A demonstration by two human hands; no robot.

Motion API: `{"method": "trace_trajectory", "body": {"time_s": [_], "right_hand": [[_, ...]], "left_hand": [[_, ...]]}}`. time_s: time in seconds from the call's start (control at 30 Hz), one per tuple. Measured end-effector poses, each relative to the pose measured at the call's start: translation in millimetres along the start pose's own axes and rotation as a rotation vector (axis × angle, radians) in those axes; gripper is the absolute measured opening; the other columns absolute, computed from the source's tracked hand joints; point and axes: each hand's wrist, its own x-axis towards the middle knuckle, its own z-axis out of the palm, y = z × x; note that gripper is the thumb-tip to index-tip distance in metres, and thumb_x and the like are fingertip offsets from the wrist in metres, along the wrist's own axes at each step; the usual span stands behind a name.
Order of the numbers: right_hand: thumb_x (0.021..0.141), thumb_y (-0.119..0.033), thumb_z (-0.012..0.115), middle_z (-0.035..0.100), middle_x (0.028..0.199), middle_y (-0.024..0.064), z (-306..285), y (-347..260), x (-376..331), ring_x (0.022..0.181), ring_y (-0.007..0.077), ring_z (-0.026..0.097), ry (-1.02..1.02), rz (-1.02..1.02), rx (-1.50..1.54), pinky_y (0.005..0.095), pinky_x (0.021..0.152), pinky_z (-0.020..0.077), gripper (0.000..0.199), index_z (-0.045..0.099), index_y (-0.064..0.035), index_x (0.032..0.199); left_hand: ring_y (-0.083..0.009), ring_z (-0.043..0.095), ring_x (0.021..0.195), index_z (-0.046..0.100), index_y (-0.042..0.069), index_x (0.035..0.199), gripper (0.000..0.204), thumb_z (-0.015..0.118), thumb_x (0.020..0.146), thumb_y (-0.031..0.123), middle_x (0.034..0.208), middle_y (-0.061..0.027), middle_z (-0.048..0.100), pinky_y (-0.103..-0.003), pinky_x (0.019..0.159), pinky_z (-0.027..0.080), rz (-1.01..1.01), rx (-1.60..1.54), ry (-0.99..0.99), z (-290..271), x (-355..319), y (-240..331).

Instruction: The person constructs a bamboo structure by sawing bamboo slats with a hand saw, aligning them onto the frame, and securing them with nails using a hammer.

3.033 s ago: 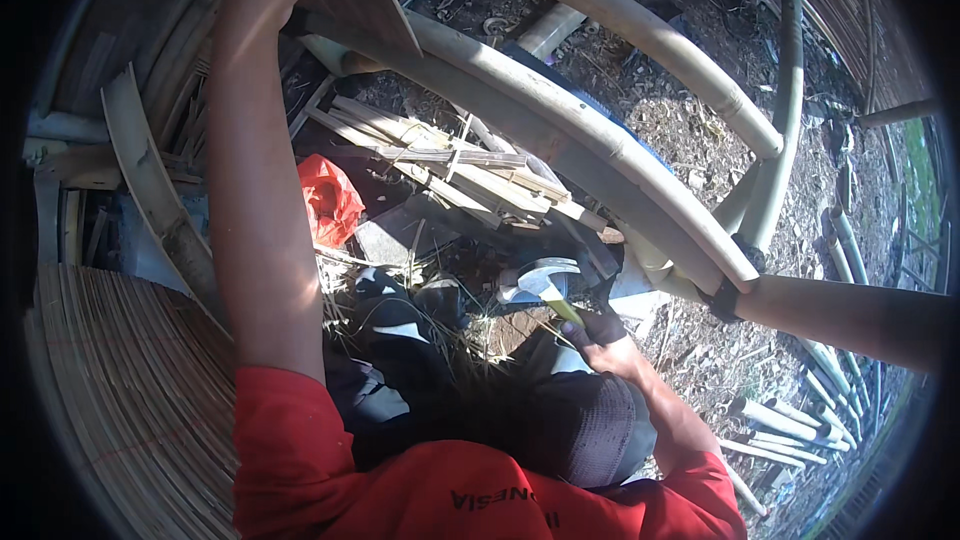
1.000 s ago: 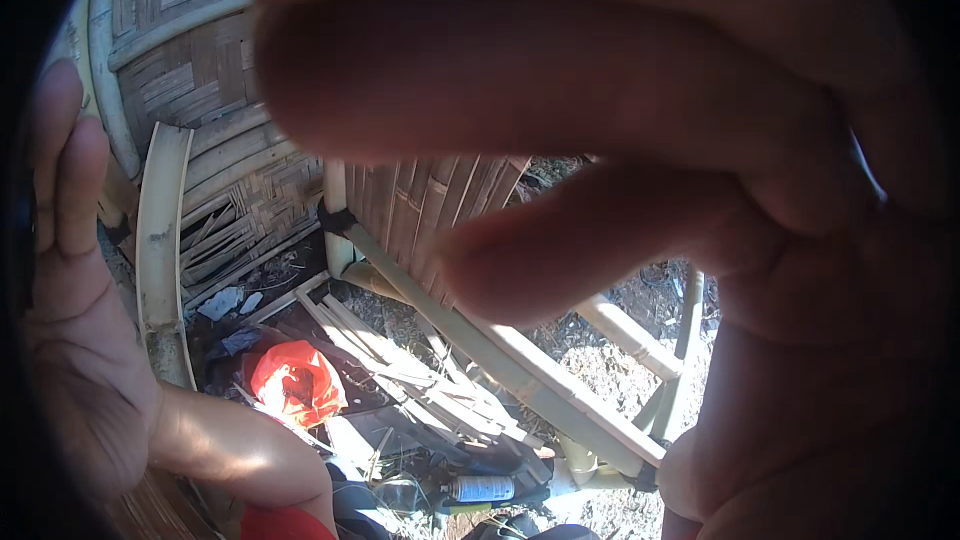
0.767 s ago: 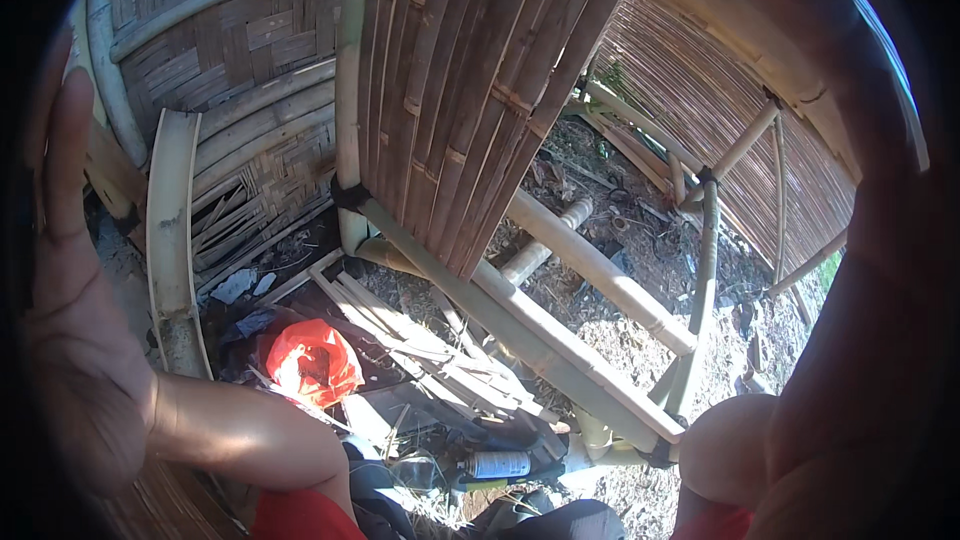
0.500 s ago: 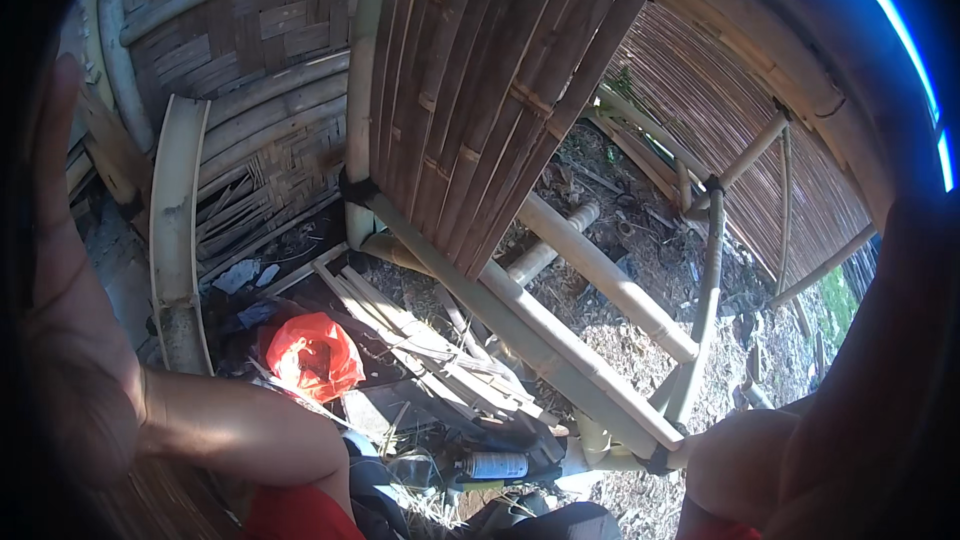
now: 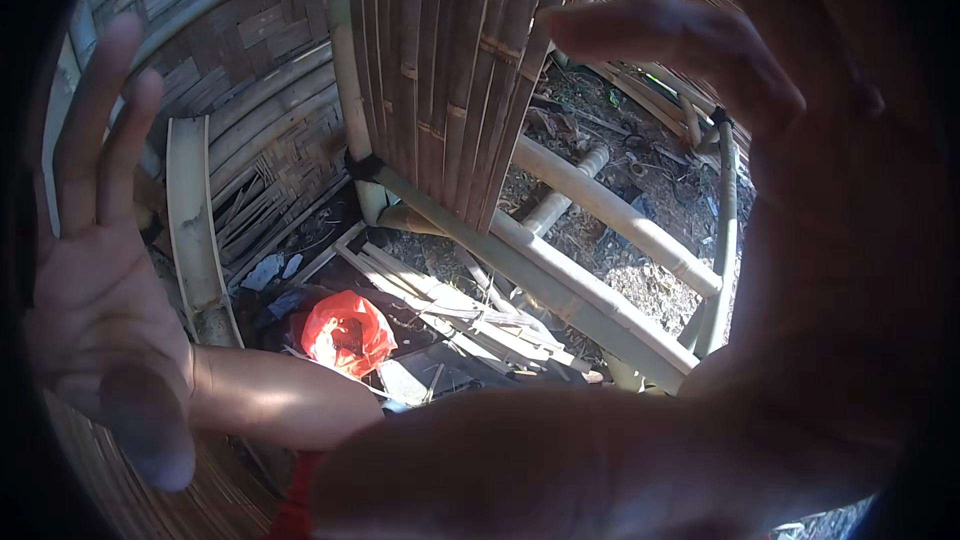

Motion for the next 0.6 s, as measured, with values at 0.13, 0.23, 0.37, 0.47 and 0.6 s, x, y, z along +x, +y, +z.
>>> {"method": "trace_trajectory", "body": {"time_s": [0.13,0.23,0.37,0.47,0.6], "right_hand": [[0.085,-0.013,0.085,0.073,0.111,0.0204,53,-1,-61,0.105,0.0269,0.073,0.155,0.563,0.366,0.0326,0.079,0.0585,0.056,0.063,0.0011,0.134],[0.087,-0.011,0.081,0.074,0.083,0.0079,118,-16,-113,0.072,0.0150,0.073,-0.193,0.748,0.416,0.0289,0.064,0.0560,0.013,0.078,-0.0045,0.098],[0.086,-0.016,0.082,0.074,0.086,0.0134,185,-65,-257,0.076,0.0297,0.074,-0.745,0.762,0.514,0.0391,0.069,0.0591,0.018,0.075,-0.0027,0.096],[0.086,-0.020,0.081,0.073,0.088,0.0147,197,-114,-364,0.080,0.0370,0.072,-1.083,0.985,0.536,0.0450,0.072,0.0577,0.022,0.073,-0.0045,0.099],[0.090,-0.019,0.075,0.069,0.100,0.0163,194,-155,-447,0.099,0.0398,0.068,-0.939,1.145,0.455,0.0473,0.080,0.0552,0.018,0.071,-0.0075,0.103]], "left_hand": [[-0.0282,0.072,0.111,0.062,-0.009,0.128,0.038,0.064,0.103,0.019,0.122,-0.0226,0.071,-0.037,0.101,0.054,-0.119,-0.416,0.113,69,19,-74],[-0.0126,0.071,0.076,0.071,-0.001,0.102,0.020,0.073,0.098,0.018,0.090,-0.0076,0.074,-0.028,0.068,0.057,-0.545,-0.435,-0.097,115,13,-91],[-0.0047,0.059,0.067,0.072,0.001,0.096,0.016,0.077,0.094,0.016,0.080,-0.0001,0.070,-0.024,0.060,0.048,-0.742,-0.450,-0.366,211,-125,-98],[-0.0054,0.063,0.072,0.074,0.001,0.101,0.010,0.075,0.095,0.008,0.085,-0.0025,0.072,-0.023,0.066,0.051,-1.136,-0.596,-0.159,249,-226,-92],[-0.0103,0.069,0.079,0.073,-0.001,0.101,0.016,0.075,0.095,0.013,0.085,-0.0058,0.074,-0.026,0.073,0.055,-1.276,-0.509,-0.053,242,-299,-84]]}}
